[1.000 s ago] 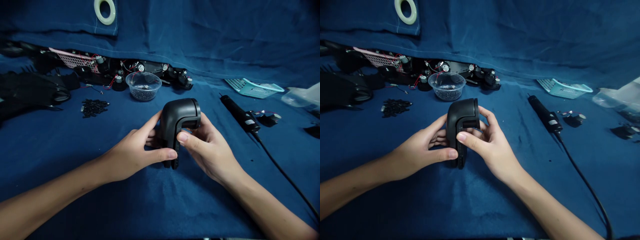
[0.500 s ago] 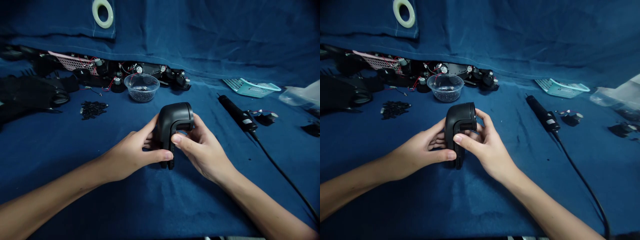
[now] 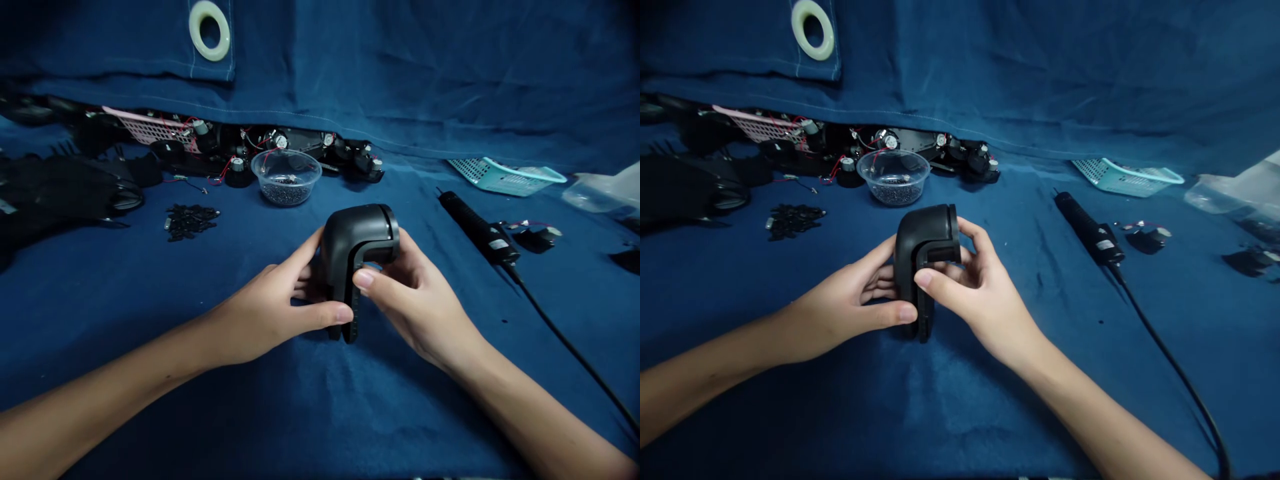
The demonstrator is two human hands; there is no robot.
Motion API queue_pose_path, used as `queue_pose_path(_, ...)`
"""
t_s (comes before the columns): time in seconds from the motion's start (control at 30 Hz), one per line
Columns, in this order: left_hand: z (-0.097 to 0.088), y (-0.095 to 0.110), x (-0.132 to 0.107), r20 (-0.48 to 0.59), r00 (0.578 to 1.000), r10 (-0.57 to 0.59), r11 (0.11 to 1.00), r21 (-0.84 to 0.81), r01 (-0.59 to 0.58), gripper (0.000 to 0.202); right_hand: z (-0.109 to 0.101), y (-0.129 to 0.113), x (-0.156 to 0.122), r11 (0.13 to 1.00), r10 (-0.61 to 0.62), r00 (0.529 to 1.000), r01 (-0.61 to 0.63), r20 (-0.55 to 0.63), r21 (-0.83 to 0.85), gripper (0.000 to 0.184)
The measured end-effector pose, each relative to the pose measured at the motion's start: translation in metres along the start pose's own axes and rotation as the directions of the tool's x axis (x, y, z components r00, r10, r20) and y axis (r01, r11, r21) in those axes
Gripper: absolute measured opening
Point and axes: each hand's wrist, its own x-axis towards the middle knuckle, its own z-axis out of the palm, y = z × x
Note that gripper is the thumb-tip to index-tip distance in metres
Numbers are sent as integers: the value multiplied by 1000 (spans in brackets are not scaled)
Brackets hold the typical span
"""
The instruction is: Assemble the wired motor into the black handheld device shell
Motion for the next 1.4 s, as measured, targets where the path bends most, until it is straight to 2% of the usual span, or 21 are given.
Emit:
queue_pose_path(0.17, 0, -3, -2, 6, 1000, -16, 1000, -26, 16, 81, -3, -2, -1, 998, 7, 999, -9, -32, -69, 54)
queue_pose_path(0.37, 1, 3, -2, 37, 995, -88, 989, -120, 91, 68, -6, -5, 0, 989, 30, 999, -35, -38, -144, 45)
queue_pose_path(0.5, 1, 0, -2, 34, 999, -19, 990, -140, 24, 54, -5, -9, 0, 989, 25, 999, -31, -42, -144, 41)
queue_pose_path(0.63, 0, -3, -1, 25, 999, -41, 988, -151, 44, 52, -2, -12, 1, 996, 67, 995, -71, -80, -50, 31)
queue_pose_path(0.73, -1, -3, 1, 31, 999, -33, 978, -203, 38, 48, 0, -15, 2, 991, 123, 990, -119, -64, 63, 25)
queue_pose_path(0.87, -1, -2, 2, 9, 999, -46, 959, -280, 46, 40, 1, -17, 3, 983, 162, 986, -157, -42, 96, 26)
queue_pose_path(1.0, 1, 1, 3, -61, 996, -71, 933, -358, 45, 44, 2, -18, 3, 966, 239, 964, -223, -117, 134, 30)
queue_pose_path(1.17, 4, 3, 4, -96, 991, -92, 905, -423, 43, 47, 3, -20, 6, 957, 220, 966, -187, -137, 222, 30)
queue_pose_path(1.4, 6, -1, 7, -90, 994, -58, 875, -485, 7, 49, -2, -18, 10, 971, 204, 919, -147, -336, 189, 43)
